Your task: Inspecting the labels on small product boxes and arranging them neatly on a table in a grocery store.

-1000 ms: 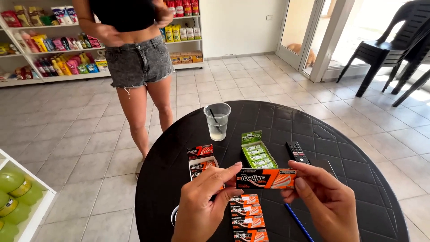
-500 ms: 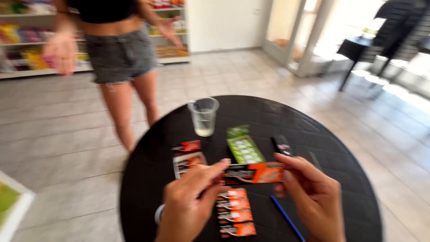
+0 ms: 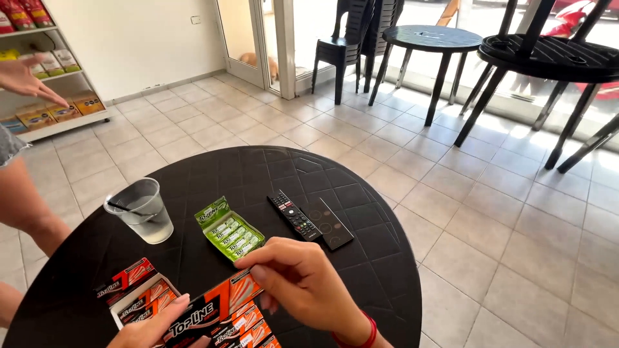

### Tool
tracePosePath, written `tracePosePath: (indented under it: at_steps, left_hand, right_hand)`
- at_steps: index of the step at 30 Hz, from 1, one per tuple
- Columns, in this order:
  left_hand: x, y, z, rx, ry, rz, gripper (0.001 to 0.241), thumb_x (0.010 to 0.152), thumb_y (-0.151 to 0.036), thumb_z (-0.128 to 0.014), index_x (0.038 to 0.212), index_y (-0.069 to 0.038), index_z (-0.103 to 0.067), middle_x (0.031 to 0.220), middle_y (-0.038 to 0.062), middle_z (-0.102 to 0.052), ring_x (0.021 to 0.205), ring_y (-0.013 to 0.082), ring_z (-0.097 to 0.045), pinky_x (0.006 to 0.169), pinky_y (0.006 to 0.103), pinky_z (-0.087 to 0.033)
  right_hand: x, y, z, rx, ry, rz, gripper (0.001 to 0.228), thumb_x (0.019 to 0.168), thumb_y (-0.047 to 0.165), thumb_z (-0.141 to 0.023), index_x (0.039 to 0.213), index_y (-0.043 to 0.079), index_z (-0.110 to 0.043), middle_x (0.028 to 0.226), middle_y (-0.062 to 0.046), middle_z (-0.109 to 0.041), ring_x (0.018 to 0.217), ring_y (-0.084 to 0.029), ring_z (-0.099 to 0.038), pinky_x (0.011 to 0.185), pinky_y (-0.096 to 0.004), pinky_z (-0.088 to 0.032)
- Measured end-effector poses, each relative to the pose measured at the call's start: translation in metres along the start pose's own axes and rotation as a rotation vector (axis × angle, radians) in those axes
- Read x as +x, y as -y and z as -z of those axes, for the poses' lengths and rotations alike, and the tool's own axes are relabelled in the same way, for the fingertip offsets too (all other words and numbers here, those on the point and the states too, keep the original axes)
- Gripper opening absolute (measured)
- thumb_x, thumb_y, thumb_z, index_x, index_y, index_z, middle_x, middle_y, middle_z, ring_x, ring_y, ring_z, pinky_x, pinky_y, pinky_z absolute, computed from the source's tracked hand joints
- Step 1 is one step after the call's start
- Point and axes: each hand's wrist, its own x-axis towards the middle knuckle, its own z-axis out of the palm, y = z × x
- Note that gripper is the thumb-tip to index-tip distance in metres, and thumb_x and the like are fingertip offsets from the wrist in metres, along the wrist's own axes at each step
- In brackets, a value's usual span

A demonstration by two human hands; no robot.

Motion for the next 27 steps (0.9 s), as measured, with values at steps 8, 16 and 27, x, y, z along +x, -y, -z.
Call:
tracePosePath:
  at_steps: [8,16,27]
  left_hand:
    - [-0.012,-0.028,0.019,-0.289,0.311,0.355,0.079,0.069,-0.01,-0.097,0.14,-0.031,-0.072,0.134,-0.006,-0.088,0.119,0.0062,-0.089,0.106,0.0201,-0.064]
    - [-0.047,-0.192,0.064,0.061,-0.699,-0.331,0.028,0.079,-0.022,-0.086,0.103,-0.012,-0.076,0.084,-0.001,-0.077,0.065,0.0049,-0.07,0.066,0.019,-0.054]
    - [-0.049,-0.175,0.073,-0.023,-0.605,-0.311,0.034,0.082,-0.011,-0.083,0.114,-0.007,-0.072,0.11,0.004,-0.079,0.099,0.0126,-0.077,0.09,0.0242,-0.061]
  right_hand:
    - [0.0,-0.005,-0.001,0.028,0.053,-0.015,0.017,0.106,0.005,-0.056,0.114,0.001,-0.071,0.091,-0.009,-0.061,0.064,-0.012,-0.067,0.055,-0.023,-0.06]
    - [0.04,-0.092,0.092,0.187,-0.506,-0.122,0.058,0.105,0.04,-0.039,0.141,-0.004,-0.048,0.122,-0.026,-0.07,0.104,-0.034,-0.073,0.092,-0.04,-0.062]
    - [0.03,-0.156,0.129,0.207,-0.938,-0.738,0.083,0.104,0.059,-0.027,0.163,0.004,-0.008,0.169,-0.022,-0.021,0.158,-0.034,-0.021,0.128,-0.05,-0.019]
